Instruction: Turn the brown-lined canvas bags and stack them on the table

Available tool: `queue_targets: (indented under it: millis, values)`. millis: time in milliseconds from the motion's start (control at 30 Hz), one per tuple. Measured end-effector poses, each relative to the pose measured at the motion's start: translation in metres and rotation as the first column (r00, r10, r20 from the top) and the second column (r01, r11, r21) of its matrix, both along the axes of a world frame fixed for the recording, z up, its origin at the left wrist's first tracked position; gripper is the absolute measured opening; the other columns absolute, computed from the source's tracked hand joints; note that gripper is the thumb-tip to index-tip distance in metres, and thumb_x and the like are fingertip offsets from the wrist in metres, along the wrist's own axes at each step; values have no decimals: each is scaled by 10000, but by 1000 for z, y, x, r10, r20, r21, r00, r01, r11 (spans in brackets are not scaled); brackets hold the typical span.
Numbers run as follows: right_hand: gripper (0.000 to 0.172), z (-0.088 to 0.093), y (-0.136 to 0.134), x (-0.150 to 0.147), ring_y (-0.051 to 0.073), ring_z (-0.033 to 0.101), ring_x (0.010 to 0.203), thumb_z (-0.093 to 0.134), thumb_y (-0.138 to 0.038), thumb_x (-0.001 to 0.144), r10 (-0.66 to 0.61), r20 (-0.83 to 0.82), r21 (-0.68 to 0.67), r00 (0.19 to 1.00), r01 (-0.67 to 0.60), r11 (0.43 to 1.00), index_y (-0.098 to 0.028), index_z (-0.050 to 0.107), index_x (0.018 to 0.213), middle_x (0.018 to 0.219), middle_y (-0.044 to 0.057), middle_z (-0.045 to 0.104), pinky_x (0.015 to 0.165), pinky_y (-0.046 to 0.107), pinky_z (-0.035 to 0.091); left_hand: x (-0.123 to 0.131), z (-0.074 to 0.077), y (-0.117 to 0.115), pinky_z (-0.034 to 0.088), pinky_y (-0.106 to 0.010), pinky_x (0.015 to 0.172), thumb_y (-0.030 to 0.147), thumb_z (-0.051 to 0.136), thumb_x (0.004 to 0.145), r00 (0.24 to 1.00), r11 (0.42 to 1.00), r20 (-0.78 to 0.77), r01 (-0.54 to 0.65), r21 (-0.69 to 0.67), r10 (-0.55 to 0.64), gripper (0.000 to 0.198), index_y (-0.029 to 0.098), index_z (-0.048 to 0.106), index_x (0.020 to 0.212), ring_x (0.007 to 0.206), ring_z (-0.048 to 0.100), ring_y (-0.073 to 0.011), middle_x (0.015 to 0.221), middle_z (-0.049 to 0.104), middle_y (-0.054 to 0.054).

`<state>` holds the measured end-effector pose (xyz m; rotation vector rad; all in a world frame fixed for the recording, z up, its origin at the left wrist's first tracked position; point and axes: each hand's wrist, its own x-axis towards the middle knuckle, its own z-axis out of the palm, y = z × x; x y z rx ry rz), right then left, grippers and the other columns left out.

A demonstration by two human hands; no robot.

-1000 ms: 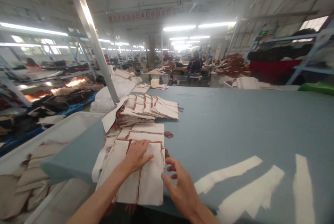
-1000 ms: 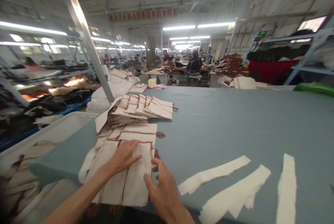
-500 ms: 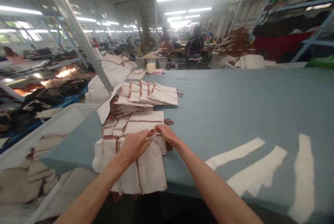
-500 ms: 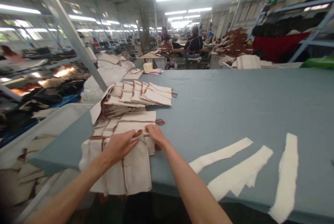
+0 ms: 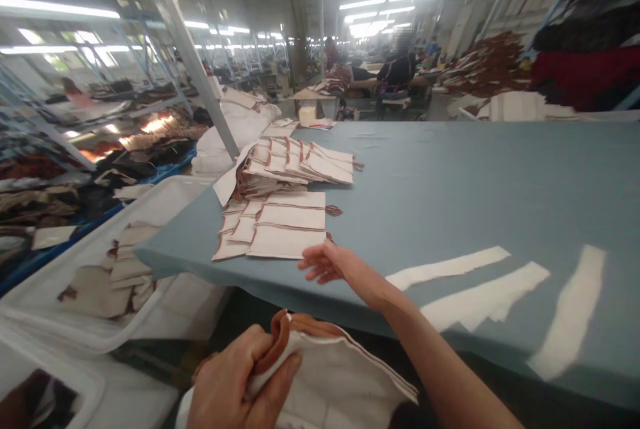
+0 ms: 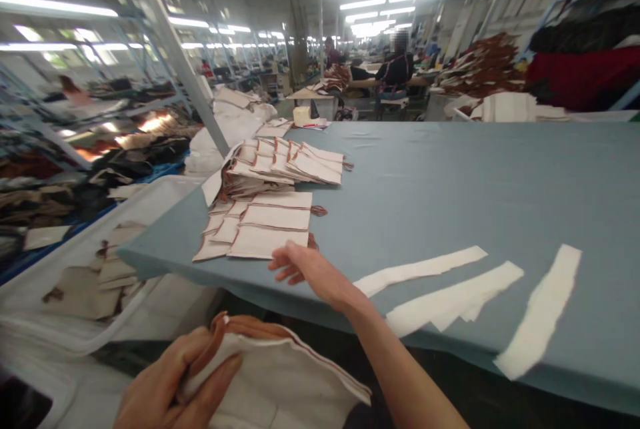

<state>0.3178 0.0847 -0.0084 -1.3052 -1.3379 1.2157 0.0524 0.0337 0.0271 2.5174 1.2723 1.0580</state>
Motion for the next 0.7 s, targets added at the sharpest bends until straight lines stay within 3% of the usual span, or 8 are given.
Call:
queue_targets:
  millis: [67, 167, 233, 300, 400, 533, 633, 700]
  values:
    - [787, 17, -70, 3, 269, 808, 967, 417, -880, 1059, 129, -149, -36, 980, -136, 990, -227, 808, 1257, 1172, 112, 865, 869, 385, 630, 3, -12, -8, 595, -281, 602, 702, 499, 1162, 1000, 1000, -17, 17, 6, -17, 554, 300, 774, 897, 664, 820, -196, 818, 860, 10]
    - [329, 25, -152, -6, 238, 742, 840, 784, -563, 941, -14, 30, -44, 999, 15, 999, -287, 843, 1110, 986, 29, 853, 743, 321, 542, 7, -31, -16, 603, -259, 608, 626, 552, 1165, 990, 988, 5, 143, -55, -143, 468, 294, 772, 920, 686, 818, -193, 832, 854, 10]
    - [97, 15, -183, -20, 211, 712, 799, 760, -336, 916, -145, 165, -25, 976, 152, 988, -282, 818, 973, 921, 4, 824, 726, 299, 497, 10, -42, -17, 596, -239, 583, 570, 596, 1152, 974, 964, 17, 226, -139, -225, 395, 299, 773, 926, 660, 795, -185, 790, 826, 26]
    - [53, -4, -195, -35, 190, 654, 742, 754, -290, 883, -221, 249, 1, 943, 228, 974, -258, 739, 843, 852, -3, 762, 694, 288, 460, 13, -51, -12, 594, -235, 576, 543, 656, 1117, 960, 944, -2, 274, -186, -279, 331, 310, 779, 917, 600, 756, -176, 736, 793, 51]
    - [115, -33, -186, -49, 173, 617, 756, 719, -301, 947, -301, 132, -40, 945, 308, 950, -240, 695, 852, 831, -19, 708, 668, 264, 439, 19, -48, 11, 586, -275, 599, 564, 690, 1078, 935, 932, -90, 327, -159, -343, 296, 331, 811, 939, 613, 775, -199, 758, 818, 47]
    - [197, -44, -123, -53, 152, 541, 750, 693, -396, 986, -298, -132, 15, 945, 302, 953, -216, 673, 908, 816, -40, 609, 672, 257, 428, 41, -10, 79, 513, -312, 591, 669, 586, 1054, 936, 968, -256, 251, 1, -242, 424, 336, 798, 899, 670, 784, -249, 780, 827, 17]
    - [265, -44, -58, -44, 185, 622, 808, 655, -451, 1049, -380, -42, 76, 924, 382, 921, -226, 649, 910, 849, -17, 669, 716, 275, 491, 77, 22, 146, 592, -345, 762, 771, 474, 1018, 902, 977, -403, 201, 73, -155, 568, 312, 798, 933, 739, 766, -277, 784, 770, 19]
    - [209, -50, -29, -34, 248, 698, 901, 675, -437, 1055, -463, 208, 64, 861, 460, 885, -230, 703, 1037, 966, 42, 767, 809, 342, 559, 105, 29, 184, 628, -465, 968, 822, 370, 994, 909, 976, -393, 192, 104, -137, 698, 258, 779, 961, 909, 793, -323, 863, 750, -22]
